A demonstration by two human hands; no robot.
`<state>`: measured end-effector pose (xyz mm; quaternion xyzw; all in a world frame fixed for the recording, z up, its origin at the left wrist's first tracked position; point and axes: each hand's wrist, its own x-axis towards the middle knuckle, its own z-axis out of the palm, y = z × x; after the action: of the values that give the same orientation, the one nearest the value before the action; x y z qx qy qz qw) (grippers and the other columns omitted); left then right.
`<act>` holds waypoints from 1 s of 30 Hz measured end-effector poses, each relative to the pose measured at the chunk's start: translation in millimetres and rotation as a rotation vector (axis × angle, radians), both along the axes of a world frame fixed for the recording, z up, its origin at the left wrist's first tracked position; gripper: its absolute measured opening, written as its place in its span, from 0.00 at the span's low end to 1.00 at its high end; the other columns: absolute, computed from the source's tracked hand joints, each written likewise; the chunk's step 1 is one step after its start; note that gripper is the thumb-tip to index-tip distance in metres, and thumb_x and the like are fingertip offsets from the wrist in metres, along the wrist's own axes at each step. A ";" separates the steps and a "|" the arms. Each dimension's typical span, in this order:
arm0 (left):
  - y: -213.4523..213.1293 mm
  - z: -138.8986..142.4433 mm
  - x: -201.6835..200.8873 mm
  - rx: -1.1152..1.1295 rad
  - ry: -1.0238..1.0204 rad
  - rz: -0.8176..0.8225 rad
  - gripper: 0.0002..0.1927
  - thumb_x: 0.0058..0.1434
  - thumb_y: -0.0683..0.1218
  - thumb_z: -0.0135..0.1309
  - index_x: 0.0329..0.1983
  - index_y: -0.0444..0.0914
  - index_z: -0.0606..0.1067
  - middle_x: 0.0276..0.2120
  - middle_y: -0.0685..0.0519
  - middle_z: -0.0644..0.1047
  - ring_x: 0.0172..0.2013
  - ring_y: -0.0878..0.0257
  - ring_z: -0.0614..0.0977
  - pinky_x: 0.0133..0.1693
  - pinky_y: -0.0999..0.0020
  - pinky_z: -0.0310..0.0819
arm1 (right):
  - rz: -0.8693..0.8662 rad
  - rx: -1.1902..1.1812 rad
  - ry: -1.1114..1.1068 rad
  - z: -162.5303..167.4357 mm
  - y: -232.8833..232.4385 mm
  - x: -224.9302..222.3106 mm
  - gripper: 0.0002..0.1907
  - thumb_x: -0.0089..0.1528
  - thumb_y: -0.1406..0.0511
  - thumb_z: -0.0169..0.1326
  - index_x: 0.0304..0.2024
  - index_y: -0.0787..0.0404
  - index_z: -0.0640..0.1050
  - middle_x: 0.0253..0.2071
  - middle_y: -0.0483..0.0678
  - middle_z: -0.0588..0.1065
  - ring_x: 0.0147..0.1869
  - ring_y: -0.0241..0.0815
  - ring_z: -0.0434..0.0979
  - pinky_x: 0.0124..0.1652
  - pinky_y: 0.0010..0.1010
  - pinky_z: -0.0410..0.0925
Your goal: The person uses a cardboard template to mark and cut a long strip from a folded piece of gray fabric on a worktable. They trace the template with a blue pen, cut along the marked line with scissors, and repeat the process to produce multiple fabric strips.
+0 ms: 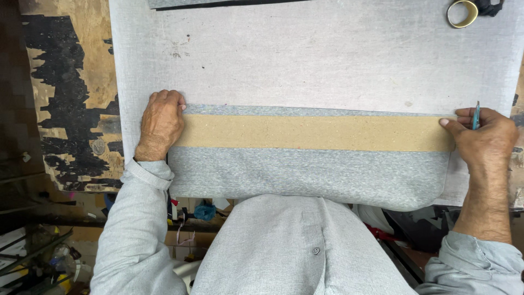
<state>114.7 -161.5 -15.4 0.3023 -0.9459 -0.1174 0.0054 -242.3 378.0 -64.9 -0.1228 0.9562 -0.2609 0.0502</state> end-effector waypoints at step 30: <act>-1.9 -19.0 25.6 0.117 0.300 0.125 0.09 0.64 0.45 0.67 0.43 0.37 0.82 0.39 0.47 0.81 0.38 0.55 0.82 0.41 0.60 0.79 | 0.250 0.251 0.271 22.7 -15.8 24.3 0.16 0.60 0.65 0.72 0.47 0.66 0.84 0.44 0.62 0.79 0.45 0.52 0.82 0.43 0.38 0.77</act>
<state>140.3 -163.5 -34.4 0.3397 -0.9054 -0.2154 0.1360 -218.1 362.2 -42.2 -0.2672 0.9565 -0.1128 -0.0318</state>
